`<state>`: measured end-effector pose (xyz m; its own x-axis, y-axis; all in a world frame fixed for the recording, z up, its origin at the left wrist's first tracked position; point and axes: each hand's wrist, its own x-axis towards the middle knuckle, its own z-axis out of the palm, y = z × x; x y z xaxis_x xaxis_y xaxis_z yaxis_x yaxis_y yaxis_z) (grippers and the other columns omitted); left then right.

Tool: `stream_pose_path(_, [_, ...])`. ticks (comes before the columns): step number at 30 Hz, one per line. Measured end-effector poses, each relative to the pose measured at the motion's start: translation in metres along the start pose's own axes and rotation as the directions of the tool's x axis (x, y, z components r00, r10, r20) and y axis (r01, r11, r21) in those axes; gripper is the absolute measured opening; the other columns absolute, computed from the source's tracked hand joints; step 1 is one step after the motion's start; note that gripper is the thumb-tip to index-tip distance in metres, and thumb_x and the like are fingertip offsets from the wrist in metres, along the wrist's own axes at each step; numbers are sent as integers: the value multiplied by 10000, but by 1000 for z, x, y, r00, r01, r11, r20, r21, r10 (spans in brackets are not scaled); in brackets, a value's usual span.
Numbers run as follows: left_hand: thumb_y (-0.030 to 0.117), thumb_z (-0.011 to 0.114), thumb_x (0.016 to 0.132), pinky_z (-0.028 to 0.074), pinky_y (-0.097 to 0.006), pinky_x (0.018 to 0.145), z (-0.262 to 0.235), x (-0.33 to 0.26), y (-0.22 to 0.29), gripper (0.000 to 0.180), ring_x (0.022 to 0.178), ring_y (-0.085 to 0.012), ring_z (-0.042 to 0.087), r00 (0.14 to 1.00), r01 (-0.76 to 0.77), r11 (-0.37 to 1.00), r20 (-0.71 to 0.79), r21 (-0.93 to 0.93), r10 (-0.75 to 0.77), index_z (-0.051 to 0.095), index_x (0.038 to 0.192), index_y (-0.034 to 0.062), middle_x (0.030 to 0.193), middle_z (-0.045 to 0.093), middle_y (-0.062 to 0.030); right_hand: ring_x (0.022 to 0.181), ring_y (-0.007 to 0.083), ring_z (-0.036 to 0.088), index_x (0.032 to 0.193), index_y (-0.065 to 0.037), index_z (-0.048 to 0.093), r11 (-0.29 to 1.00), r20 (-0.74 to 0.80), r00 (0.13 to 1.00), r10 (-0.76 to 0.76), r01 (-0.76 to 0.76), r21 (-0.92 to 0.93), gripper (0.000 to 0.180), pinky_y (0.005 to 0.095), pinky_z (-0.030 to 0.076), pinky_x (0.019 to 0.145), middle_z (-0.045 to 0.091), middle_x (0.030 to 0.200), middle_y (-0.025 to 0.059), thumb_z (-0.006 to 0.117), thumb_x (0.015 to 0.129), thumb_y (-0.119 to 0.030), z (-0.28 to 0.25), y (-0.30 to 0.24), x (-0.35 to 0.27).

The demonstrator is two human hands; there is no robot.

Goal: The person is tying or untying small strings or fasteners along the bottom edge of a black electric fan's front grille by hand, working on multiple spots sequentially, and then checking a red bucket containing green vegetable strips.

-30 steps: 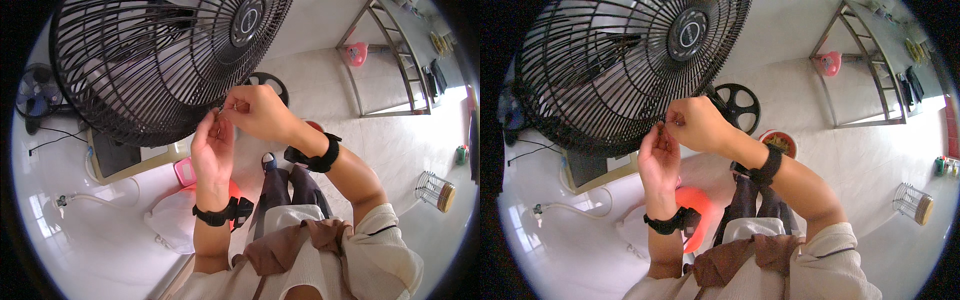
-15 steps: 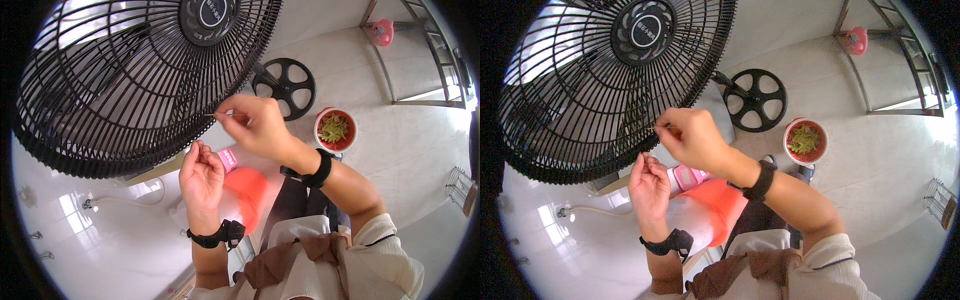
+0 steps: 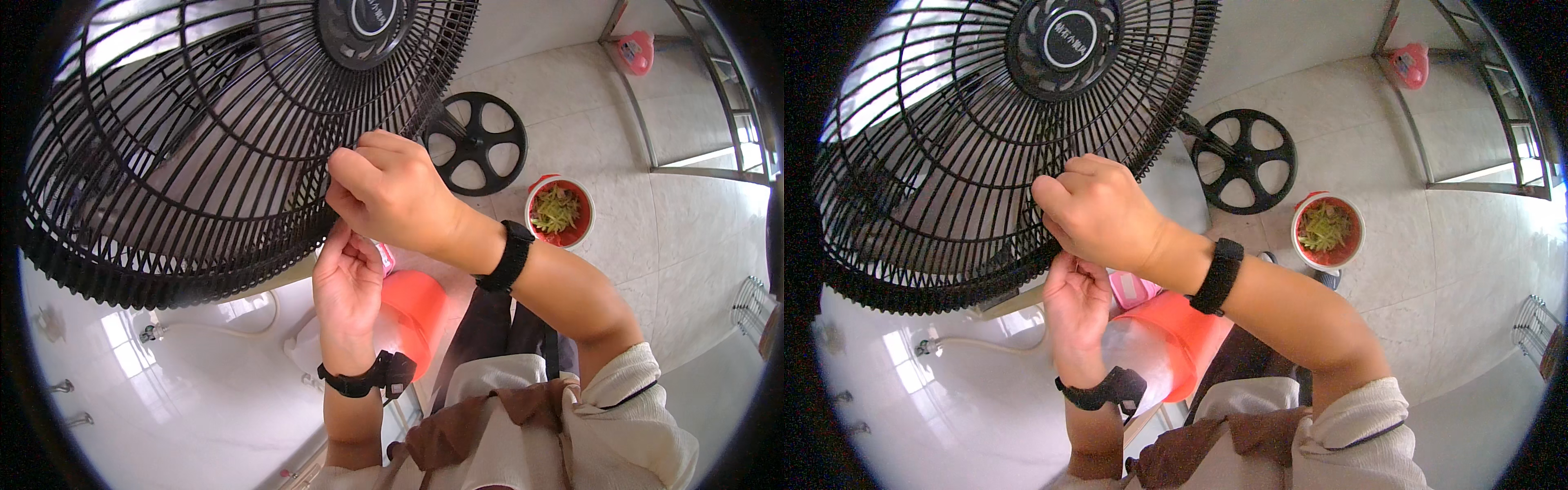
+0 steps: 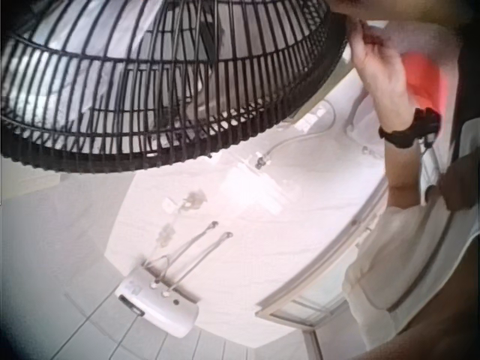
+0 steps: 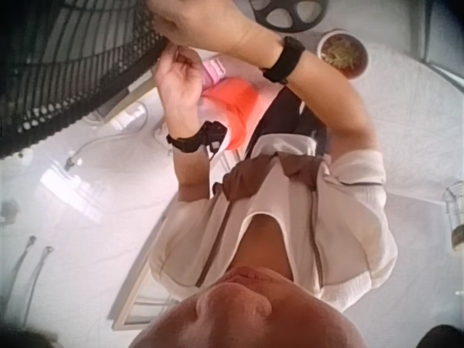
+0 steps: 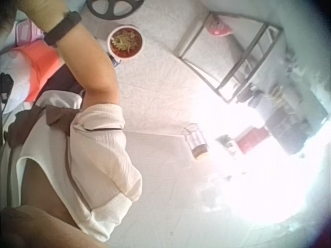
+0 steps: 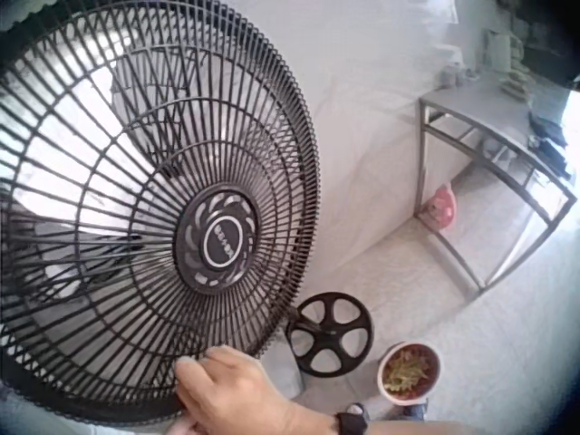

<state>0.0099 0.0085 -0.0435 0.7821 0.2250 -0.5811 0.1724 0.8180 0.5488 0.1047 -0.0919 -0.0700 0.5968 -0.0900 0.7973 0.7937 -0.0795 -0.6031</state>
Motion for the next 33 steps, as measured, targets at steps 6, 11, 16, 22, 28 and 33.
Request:
stream_pose_path(6, [97, 546, 826, 505, -256, 714, 11, 0, -11, 146, 793, -136, 566, 981, -82, 990, -168, 113, 101, 546, 920, -14, 882, 580, -75, 475, 239, 471, 611, -47, 432, 990, 229, 963, 142, -137, -35, 167, 338, 395, 419, 438, 523, 73, 587, 586, 12, 0, -17, -8])
stream_pose_path(11, [63, 591, 797, 506, -204, 692, -7, 9, -9, 129, 771, -96, 568, 996, -31, 1000, -83, 5, 32, 582, 912, 4, 889, 594, -46, 491, 249, 493, 636, -38, 473, 977, 297, 938, 177, -131, -167, 115, 343, 409, 427, 449, 527, 80, 578, 621, 7, -10, -10, 11])
stream_pose_path(16, [32, 587, 794, 496, -201, 700, 6, 15, -11, 151, 795, -94, 574, 1000, 12, 996, 19, -87, -10, 578, 943, 8, 897, 600, -52, 497, 253, 483, 649, -36, 491, 965, 456, 869, 193, -85, -247, 100, 355, 409, 440, 461, 537, 85, 576, 636, 13, -9, -18, 12])
stream_pose_path(22, [96, 521, 854, 446, -242, 813, 2, 22, -12, 170, 912, -114, 549, 995, 32, 984, 102, -178, -14, 555, 983, -9, 981, 579, -68, 563, 258, 498, 676, -41, 521, 961, 470, 876, 108, 28, -274, 71, 345, 431, 514, 521, 596, 76, 576, 644, -8, -9, -18, 18])
stream_pose_path(28, [63, 492, 862, 459, -245, 799, 5, 23, -16, 191, 927, -130, 544, 988, 31, 984, 155, -175, -3, 516, 1028, -27, 997, 569, -74, 561, 269, 514, 672, -31, 551, 945, 465, 843, 272, -141, -296, 37, 343, 439, 527, 535, 592, 98, 576, 646, -25, -4, -24, 11])
stream_pose_path(33, [67, 495, 862, 455, -237, 771, -2, 28, -21, 187, 928, -134, 541, 997, -44, 982, 53, -184, 54, 520, 1021, -28, 994, 567, -71, 565, 187, 583, 777, -2, 606, 783, 456, 641, 617, -561, -269, 104, 264, 464, 556, 609, 673, 126, 565, 691, -43, -14, -31, 17])
